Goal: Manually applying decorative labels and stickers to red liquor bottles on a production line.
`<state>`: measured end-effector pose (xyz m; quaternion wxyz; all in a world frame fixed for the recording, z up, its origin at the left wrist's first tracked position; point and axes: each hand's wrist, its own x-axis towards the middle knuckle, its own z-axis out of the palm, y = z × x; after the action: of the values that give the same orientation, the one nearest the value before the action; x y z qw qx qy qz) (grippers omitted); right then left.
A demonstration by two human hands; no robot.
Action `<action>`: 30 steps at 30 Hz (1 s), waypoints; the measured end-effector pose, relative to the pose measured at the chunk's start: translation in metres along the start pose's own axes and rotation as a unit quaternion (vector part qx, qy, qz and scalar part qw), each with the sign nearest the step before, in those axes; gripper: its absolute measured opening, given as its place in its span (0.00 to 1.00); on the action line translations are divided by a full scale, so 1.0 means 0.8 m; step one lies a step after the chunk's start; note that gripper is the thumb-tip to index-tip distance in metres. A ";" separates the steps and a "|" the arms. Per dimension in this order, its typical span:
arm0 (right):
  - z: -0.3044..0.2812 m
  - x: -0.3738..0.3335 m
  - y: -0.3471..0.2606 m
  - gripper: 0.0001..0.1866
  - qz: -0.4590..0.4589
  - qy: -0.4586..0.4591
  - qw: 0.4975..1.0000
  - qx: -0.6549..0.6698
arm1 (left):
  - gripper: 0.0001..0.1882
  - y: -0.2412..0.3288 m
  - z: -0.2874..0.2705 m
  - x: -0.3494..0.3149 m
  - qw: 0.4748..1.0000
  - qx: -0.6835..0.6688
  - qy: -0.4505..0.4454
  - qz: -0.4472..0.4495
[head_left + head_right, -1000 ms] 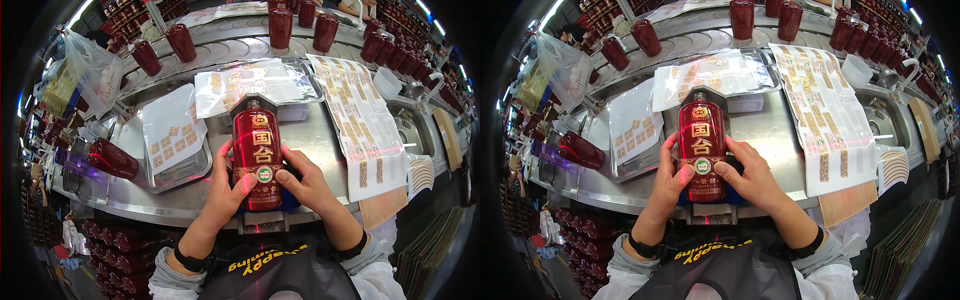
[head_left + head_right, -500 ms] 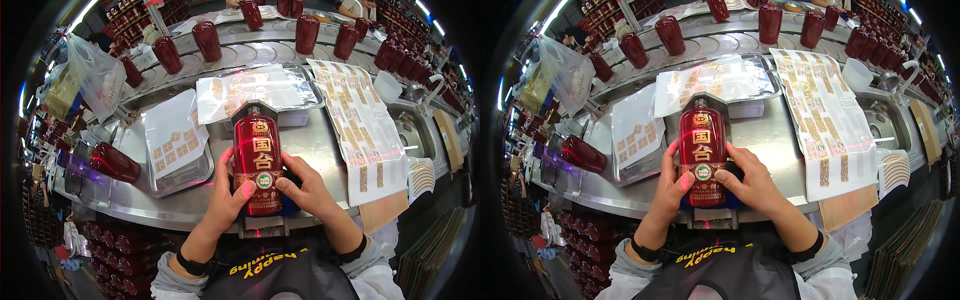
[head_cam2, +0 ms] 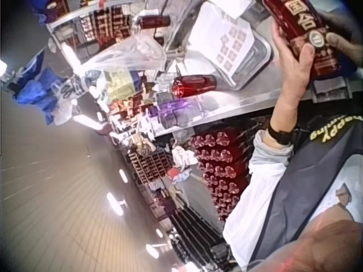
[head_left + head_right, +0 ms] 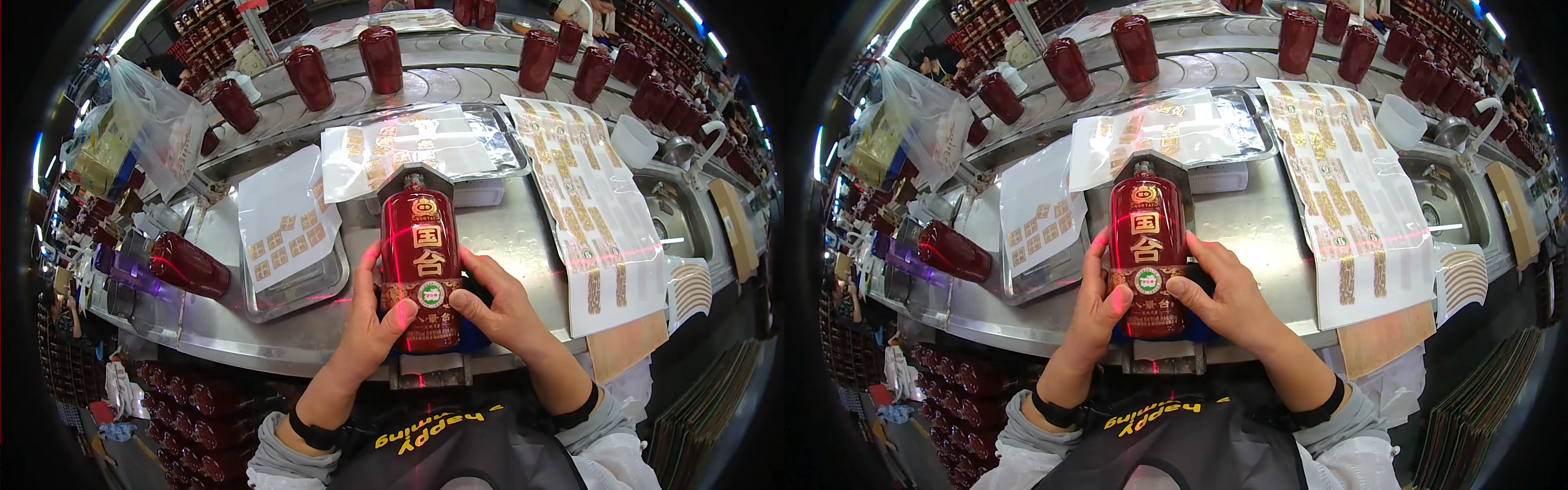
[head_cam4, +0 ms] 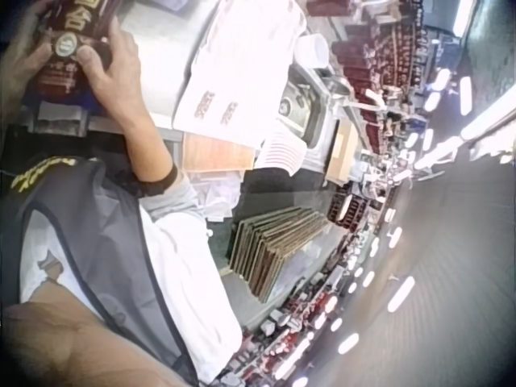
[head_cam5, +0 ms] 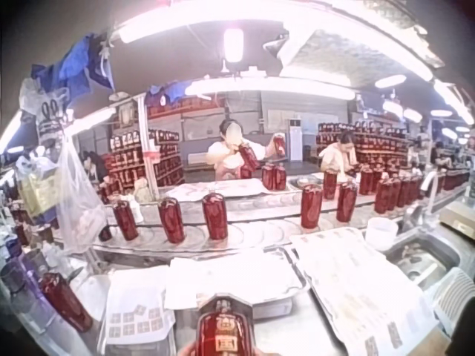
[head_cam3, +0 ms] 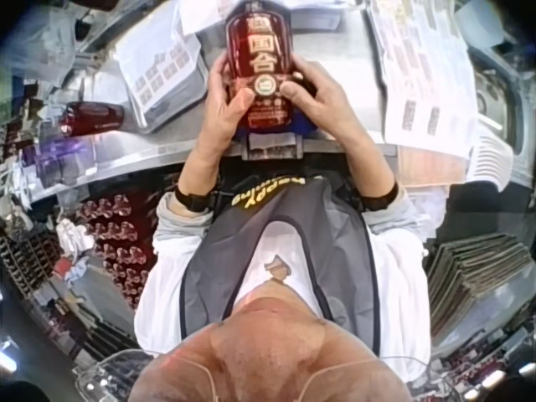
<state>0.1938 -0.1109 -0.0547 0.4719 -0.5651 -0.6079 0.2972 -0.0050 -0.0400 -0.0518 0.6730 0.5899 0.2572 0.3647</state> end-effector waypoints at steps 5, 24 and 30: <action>-0.001 0.000 0.000 0.37 0.009 -0.008 1.000 0.003 | 0.58 0.000 -0.009 -0.005 0.999 0.013 -0.036 -0.009; -0.002 -0.001 0.004 0.36 0.005 -0.006 1.000 0.008 | 0.64 -0.007 -0.011 -0.007 0.998 0.047 -0.033 -0.001; -0.005 -0.004 0.002 0.34 0.000 0.029 0.999 -0.038 | 0.61 -0.008 -0.011 -0.008 0.996 0.079 -0.032 0.005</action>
<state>0.1977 -0.1145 -0.0552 0.4674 -0.5912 -0.6047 0.2577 -0.0143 -0.0404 -0.0604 0.6303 0.6540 0.2601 0.3277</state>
